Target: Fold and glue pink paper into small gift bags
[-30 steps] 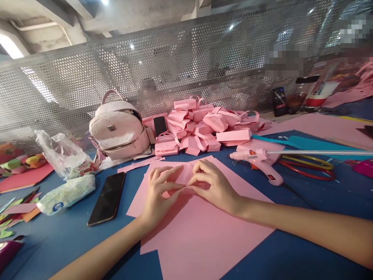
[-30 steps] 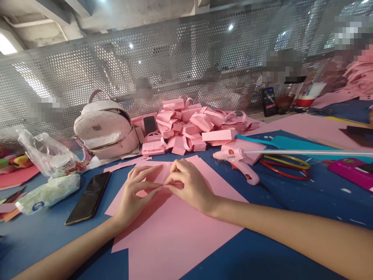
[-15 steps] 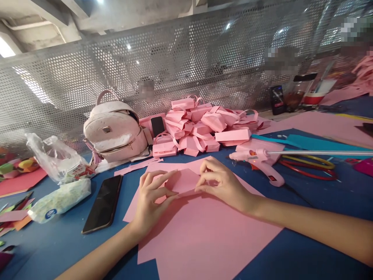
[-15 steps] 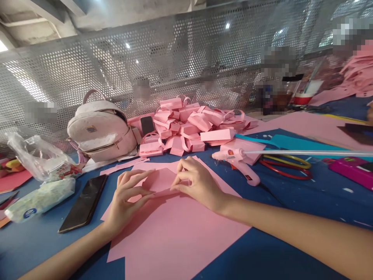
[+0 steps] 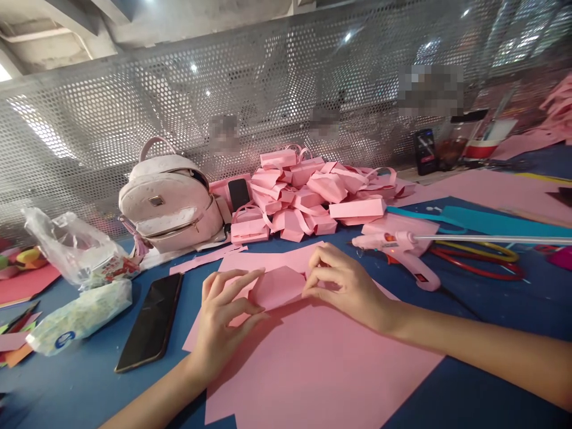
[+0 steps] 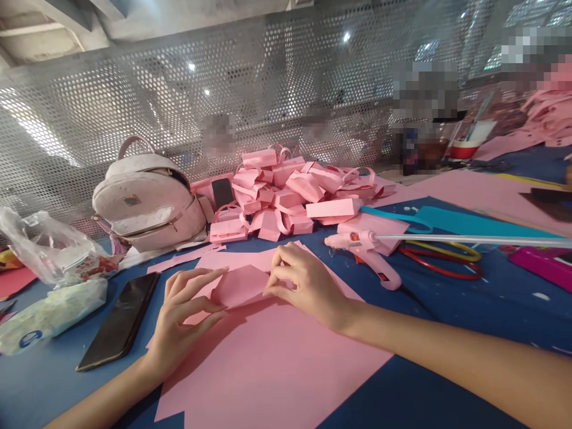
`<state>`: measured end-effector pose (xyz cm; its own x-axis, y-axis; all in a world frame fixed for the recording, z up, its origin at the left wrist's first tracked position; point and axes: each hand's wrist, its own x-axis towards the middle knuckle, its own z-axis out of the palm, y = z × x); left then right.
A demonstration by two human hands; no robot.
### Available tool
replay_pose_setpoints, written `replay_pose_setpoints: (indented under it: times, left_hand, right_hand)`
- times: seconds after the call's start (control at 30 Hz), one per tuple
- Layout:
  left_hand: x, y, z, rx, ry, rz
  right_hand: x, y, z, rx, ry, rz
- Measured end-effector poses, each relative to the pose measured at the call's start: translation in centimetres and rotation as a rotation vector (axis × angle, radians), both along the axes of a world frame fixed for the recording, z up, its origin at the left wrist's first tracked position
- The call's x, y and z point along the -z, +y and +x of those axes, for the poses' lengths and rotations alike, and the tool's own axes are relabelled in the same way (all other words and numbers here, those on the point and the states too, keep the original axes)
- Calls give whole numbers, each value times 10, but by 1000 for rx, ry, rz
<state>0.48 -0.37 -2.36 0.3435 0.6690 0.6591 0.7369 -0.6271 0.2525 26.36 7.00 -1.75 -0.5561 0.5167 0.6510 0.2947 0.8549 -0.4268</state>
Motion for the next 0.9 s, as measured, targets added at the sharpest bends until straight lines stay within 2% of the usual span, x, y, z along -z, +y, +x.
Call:
replay_pose_setpoints:
  times: [0.1,0.2,0.37,0.5,0.6,0.73,0.9]
  left_hand:
    - [1,-1,-2,15,17,2]
    - [3,-1,-2,30,-87,-66]
    - [4,0,3,74,-460,-438]
    - [5,-1,10,83,-651,-661]
    - [7,-4,15,107,-652,-704]
    - [5,-7,18,161,-631,-710]
    - [1,-8,18,163,-611,-658]
  right_hand:
    - [0,-2,0,-10,-14,10]
    - [0,-2,0,-20,-9,13]
    - [4,0,2,-55,39,-37]
    - [3,-4,-1,-86,75,-126]
    - [-1,-9,-5,-35,93,-233]
    - [-12,-11,-14,57,-32,-401]
    - [-34,-10,-24,36,-61,-402]
